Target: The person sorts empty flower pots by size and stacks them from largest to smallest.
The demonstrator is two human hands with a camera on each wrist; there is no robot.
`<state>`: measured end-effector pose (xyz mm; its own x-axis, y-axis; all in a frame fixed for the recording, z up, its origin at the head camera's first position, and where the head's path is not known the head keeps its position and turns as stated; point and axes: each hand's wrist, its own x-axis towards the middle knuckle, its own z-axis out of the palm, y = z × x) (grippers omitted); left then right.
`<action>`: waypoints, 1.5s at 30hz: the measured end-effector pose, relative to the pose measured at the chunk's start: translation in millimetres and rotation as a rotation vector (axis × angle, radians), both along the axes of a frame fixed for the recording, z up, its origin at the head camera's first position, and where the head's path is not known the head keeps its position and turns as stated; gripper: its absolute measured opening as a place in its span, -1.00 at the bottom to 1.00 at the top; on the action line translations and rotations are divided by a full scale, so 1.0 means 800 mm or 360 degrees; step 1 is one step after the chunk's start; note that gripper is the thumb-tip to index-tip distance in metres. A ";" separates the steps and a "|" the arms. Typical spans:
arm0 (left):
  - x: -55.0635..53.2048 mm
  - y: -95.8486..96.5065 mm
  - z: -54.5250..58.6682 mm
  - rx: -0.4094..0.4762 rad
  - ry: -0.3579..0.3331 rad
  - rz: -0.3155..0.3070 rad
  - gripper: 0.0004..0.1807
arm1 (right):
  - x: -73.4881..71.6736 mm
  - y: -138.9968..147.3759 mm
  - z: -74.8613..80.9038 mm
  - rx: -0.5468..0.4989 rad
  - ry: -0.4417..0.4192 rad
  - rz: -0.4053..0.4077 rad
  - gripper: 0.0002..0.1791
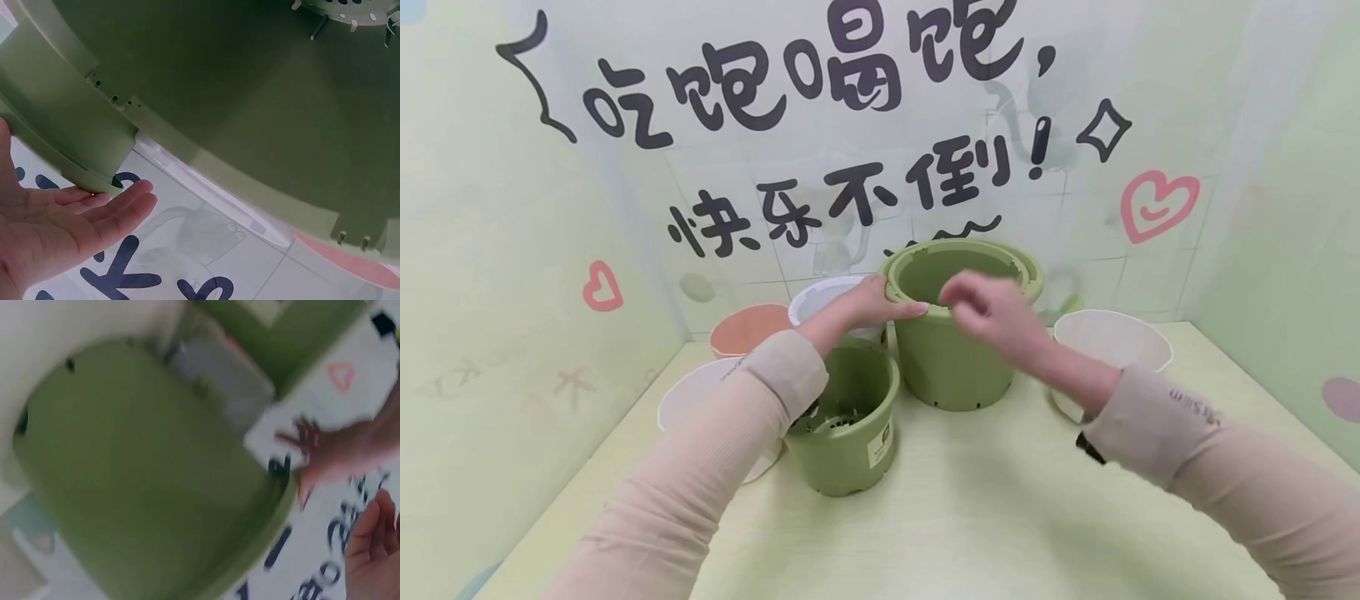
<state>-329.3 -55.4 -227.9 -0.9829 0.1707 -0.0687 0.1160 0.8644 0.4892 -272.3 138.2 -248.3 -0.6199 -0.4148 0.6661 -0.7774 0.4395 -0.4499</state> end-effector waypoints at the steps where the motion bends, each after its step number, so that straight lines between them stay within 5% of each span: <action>1: 0.000 0.000 0.000 0.0004 -0.0005 -0.0001 -0.01 | 0.007 -0.007 -0.010 0.0060 -0.0019 0.0046 -0.80; 5: 0.002 0.000 0.001 -0.0004 0.0000 -0.0011 -0.02 | 0.027 -0.034 -0.042 0.0243 -0.0364 0.0036 -0.75; 13: 0.004 0.001 0.003 -0.0078 0.0016 -0.0004 -0.04 | 0.013 -0.081 -0.062 0.0071 -0.1177 -0.0071 -0.29; 17: 0.005 0.001 0.003 -0.0082 0.0012 0.0010 -0.02 | 0.006 -0.099 -0.065 -0.0032 -0.1406 -0.0068 -0.28; 30: 0.005 0.002 0.000 -0.0035 0.0032 0.0070 0.01 | 0.000 -0.117 -0.076 -0.0295 -0.1629 -0.0106 -0.27; 45: 0.004 0.003 0.005 0.0019 -0.0029 0.0085 0.04 | 0.033 -0.035 -0.071 -0.0228 -0.1575 -0.0045 -0.27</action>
